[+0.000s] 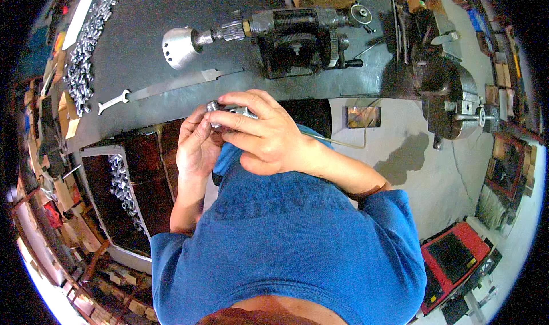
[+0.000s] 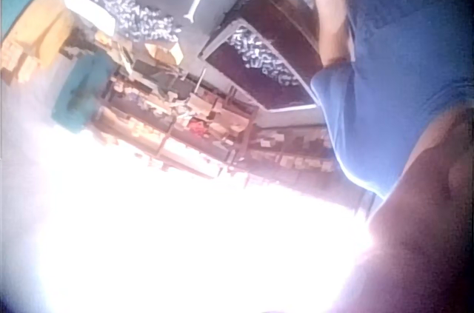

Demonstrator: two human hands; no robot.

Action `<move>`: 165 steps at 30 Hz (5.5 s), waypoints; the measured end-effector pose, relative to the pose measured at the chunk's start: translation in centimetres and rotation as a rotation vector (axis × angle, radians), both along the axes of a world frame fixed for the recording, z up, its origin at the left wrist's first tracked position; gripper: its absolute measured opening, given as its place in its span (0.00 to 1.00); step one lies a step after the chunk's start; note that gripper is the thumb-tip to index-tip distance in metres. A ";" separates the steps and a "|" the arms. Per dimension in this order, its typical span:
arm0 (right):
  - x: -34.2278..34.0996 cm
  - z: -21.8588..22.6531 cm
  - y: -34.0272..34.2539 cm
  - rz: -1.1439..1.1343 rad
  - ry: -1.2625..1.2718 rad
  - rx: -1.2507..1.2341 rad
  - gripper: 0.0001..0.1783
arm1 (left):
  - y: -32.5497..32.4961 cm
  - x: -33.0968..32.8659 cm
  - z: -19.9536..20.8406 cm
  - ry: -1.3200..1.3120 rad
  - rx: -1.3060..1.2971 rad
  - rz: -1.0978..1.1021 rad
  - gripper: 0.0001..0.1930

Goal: The person repeatedly picks up small cylindrical metal parts from a pile on a workbench, inserts them into a machine chuck, and operates a lever to process them. They then remove the processed parts and place them into a separate pile. This cycle is repeated multiple times throughout the video.

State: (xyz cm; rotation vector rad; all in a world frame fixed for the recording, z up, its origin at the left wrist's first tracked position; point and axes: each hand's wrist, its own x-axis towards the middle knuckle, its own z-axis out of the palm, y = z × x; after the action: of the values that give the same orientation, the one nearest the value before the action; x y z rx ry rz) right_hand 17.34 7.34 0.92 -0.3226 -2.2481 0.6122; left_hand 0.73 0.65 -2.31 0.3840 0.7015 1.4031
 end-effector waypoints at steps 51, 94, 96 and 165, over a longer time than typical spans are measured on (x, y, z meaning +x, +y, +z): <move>-3.2 1.4 0.5 0.080 0.066 -0.077 0.24 | 0.2 -0.2 3.6 -0.076 0.060 0.105 0.16; -1.0 1.3 1.9 0.073 0.133 0.036 0.18 | 0.7 -0.7 6.2 0.753 0.158 -0.017 0.14; -0.8 1.4 2.0 0.080 0.123 0.033 0.18 | 0.9 -0.7 6.2 0.692 0.140 -0.025 0.13; -0.2 -1.7 2.9 0.542 0.578 -0.768 0.33 | 2.1 -0.6 7.9 0.929 0.223 -0.165 0.05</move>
State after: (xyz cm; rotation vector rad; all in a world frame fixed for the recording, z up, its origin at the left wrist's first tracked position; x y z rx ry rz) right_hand 17.15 10.28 -0.76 0.1105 -1.4533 1.6244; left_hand 0.09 2.74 5.54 1.2830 1.2211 1.1046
